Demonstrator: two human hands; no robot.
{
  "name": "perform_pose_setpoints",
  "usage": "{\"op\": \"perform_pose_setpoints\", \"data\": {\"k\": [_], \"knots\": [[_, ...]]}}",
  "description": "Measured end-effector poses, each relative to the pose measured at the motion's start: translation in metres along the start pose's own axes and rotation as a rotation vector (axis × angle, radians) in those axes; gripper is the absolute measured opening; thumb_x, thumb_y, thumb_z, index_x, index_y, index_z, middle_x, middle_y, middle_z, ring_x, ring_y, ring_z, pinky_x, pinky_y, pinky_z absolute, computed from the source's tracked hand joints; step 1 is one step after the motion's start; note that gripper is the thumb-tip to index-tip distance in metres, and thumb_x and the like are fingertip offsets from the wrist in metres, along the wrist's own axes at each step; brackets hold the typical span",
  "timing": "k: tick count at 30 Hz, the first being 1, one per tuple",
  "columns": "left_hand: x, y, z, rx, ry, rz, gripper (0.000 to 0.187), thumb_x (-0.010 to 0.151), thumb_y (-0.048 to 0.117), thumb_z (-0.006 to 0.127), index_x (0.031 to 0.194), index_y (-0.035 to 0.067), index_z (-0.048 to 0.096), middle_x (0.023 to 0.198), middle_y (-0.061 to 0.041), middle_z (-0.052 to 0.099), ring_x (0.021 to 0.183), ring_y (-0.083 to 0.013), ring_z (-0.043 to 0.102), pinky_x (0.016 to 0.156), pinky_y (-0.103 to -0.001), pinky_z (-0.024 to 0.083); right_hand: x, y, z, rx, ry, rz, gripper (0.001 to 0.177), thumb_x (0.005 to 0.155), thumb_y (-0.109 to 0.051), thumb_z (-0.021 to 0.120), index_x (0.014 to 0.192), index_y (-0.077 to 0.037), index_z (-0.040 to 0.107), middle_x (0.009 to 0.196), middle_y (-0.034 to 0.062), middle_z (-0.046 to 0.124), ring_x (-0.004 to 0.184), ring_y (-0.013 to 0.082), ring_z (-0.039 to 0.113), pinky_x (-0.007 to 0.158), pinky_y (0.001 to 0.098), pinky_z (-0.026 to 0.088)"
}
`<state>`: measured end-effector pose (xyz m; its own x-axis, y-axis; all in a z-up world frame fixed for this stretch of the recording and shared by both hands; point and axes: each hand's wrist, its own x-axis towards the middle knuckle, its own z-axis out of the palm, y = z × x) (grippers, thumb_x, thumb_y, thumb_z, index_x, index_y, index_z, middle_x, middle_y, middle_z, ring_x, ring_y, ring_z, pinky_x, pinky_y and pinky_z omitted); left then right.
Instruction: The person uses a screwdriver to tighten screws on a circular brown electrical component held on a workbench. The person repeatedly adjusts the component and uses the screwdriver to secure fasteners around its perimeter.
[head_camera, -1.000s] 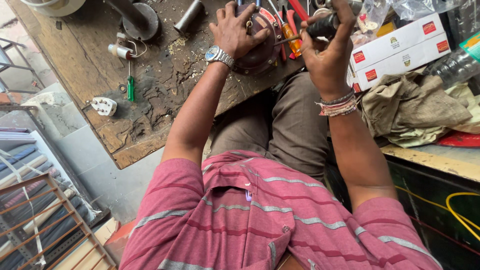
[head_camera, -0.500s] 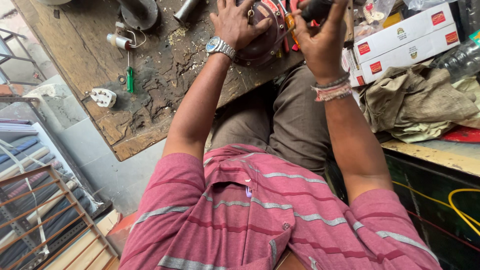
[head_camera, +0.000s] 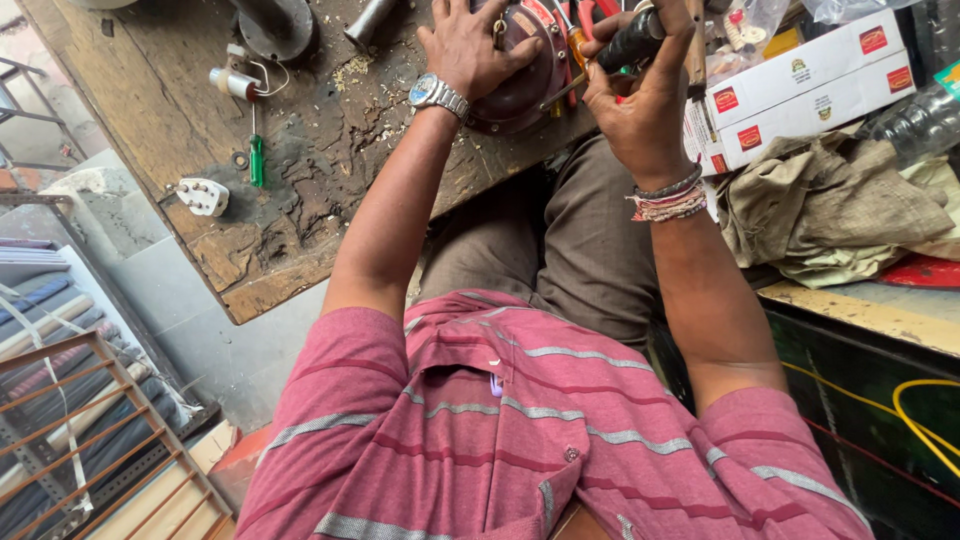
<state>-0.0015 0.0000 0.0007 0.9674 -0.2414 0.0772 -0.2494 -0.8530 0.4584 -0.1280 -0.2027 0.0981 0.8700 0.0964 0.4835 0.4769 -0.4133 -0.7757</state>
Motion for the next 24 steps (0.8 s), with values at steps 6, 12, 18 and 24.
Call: {"op": "perform_pose_setpoints", "data": {"k": [6, 12, 18, 24], "knots": [[-0.001, 0.0, -0.003, 0.007, 0.01, 0.012, 0.072, 0.074, 0.077, 0.075, 0.131, 0.034, 0.065, 0.136, -0.015, 0.052, 0.131, -0.0387, 0.041, 0.09, -0.064, 0.041, 0.019, -0.026, -0.001, 0.002, -0.141, -0.089, 0.069, 0.11, 0.013, 0.069, 0.156, -0.018, 0.026, 0.125, 0.011, 0.062, 0.114, 0.0205, 0.071, 0.091, 0.0321, 0.066], [-0.001, 0.002, -0.006, 0.019, -0.029, 0.016, 0.077, 0.075, 0.076, 0.071, 0.138, 0.033, 0.06, 0.14, -0.016, 0.048, 0.126, -0.0383, 0.044, 0.09, -0.06, 0.041, 0.025, -0.044, 0.013, -0.774, 0.087, -0.376, 0.041, 0.103, -0.038, 0.062, 0.131, -0.01, 0.05, 0.117, 0.0141, 0.063, 0.114, 0.0319, 0.064, 0.096, 0.0372, 0.056], [0.005, 0.0, -0.001, 0.063, -0.072, 0.004, 0.071, 0.086, 0.071, 0.061, 0.146, 0.034, 0.056, 0.146, -0.018, 0.045, 0.128, -0.0377, 0.043, 0.092, -0.058, 0.039, 0.026, -0.034, 0.05, 0.558, 0.19, 0.089, 0.019, 0.106, -0.022, 0.06, 0.107, -0.003, 0.062, 0.103, 0.0041, 0.065, 0.086, 0.0083, 0.057, 0.078, 0.0208, 0.047], [0.006, -0.003, 0.001, 0.059, -0.115, -0.02, 0.068, 0.087, 0.072, 0.06, 0.144, 0.036, 0.055, 0.147, -0.018, 0.043, 0.129, -0.0385, 0.042, 0.091, -0.058, 0.039, 0.055, -0.008, 0.039, 0.512, -0.7, -0.011, 0.022, 0.094, -0.027, 0.071, 0.087, -0.006, 0.069, 0.075, -0.0011, 0.066, 0.07, 0.0054, 0.062, 0.066, 0.0217, 0.049]]}}
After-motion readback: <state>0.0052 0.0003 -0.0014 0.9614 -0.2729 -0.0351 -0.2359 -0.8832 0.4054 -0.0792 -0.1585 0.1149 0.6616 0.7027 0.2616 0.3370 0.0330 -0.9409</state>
